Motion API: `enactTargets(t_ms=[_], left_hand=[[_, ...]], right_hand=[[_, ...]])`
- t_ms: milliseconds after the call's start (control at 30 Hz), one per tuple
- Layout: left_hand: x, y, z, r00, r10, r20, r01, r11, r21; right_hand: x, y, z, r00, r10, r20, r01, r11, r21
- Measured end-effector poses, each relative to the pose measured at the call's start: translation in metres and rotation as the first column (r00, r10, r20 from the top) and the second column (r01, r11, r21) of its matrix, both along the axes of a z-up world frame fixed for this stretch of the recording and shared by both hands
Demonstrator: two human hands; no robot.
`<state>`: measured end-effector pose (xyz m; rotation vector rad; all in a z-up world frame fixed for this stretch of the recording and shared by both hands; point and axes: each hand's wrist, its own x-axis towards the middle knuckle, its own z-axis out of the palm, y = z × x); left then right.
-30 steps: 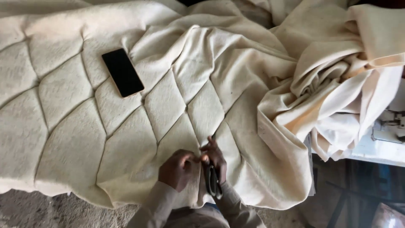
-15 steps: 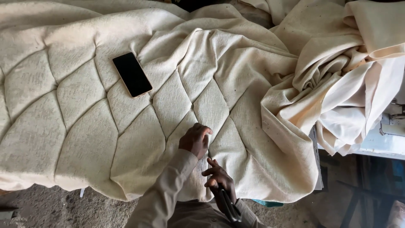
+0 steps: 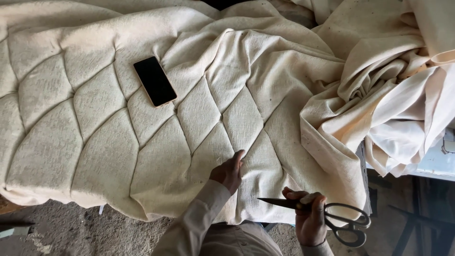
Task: Cutting quilted fabric along the stitched diamond pattern using scissors on a work table.
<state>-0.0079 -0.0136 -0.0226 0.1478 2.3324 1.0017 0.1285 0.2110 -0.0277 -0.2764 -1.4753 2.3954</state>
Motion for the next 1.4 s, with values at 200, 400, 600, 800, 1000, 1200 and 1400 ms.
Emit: enactTargets(t_ms=[200, 400, 600, 800, 1000, 1200, 1400], left_hand=[[-0.002, 0.037, 0.004, 0.932, -0.266, 0.245, 0.346, 0.854, -0.388], [0.01, 0.06, -0.089, 0.951, -0.293, 0.102, 0.295, 0.748, -0.594], [0.018, 0.04, -0.075, 0.924, -0.365, 0.113, 0.355, 0.709, -0.61], [0.07, -0.021, -0.019, 0.879, 0.211, -0.427, -0.147, 0.973, 0.179], [0.104, -0.061, -0.057, 0.606, 0.41, -0.682, -0.581, 0.813, -0.028], [0.092, -0.053, -0.083, 0.726, 0.44, -0.529, -0.579, 0.806, -0.122], [0.077, -0.057, -0.062, 0.858, 0.408, -0.311, -0.497, 0.81, -0.309]], right_hand=[[-0.017, 0.002, 0.008, 0.999, 0.036, 0.023, -0.035, 0.999, -0.034], [-0.028, -0.006, 0.011, 0.996, 0.072, 0.053, -0.071, 0.997, -0.018], [-0.033, 0.001, 0.0, 0.996, 0.069, 0.057, -0.065, 0.996, -0.059], [-0.05, 0.007, 0.007, 0.995, 0.098, -0.011, -0.098, 0.995, 0.013], [-0.058, 0.004, 0.008, 0.986, 0.164, 0.02, -0.165, 0.986, 0.036], [-0.073, -0.008, 0.012, 0.97, 0.242, 0.019, -0.242, 0.969, 0.048], [-0.083, -0.01, 0.024, 0.955, 0.296, 0.01, -0.296, 0.954, 0.041]])
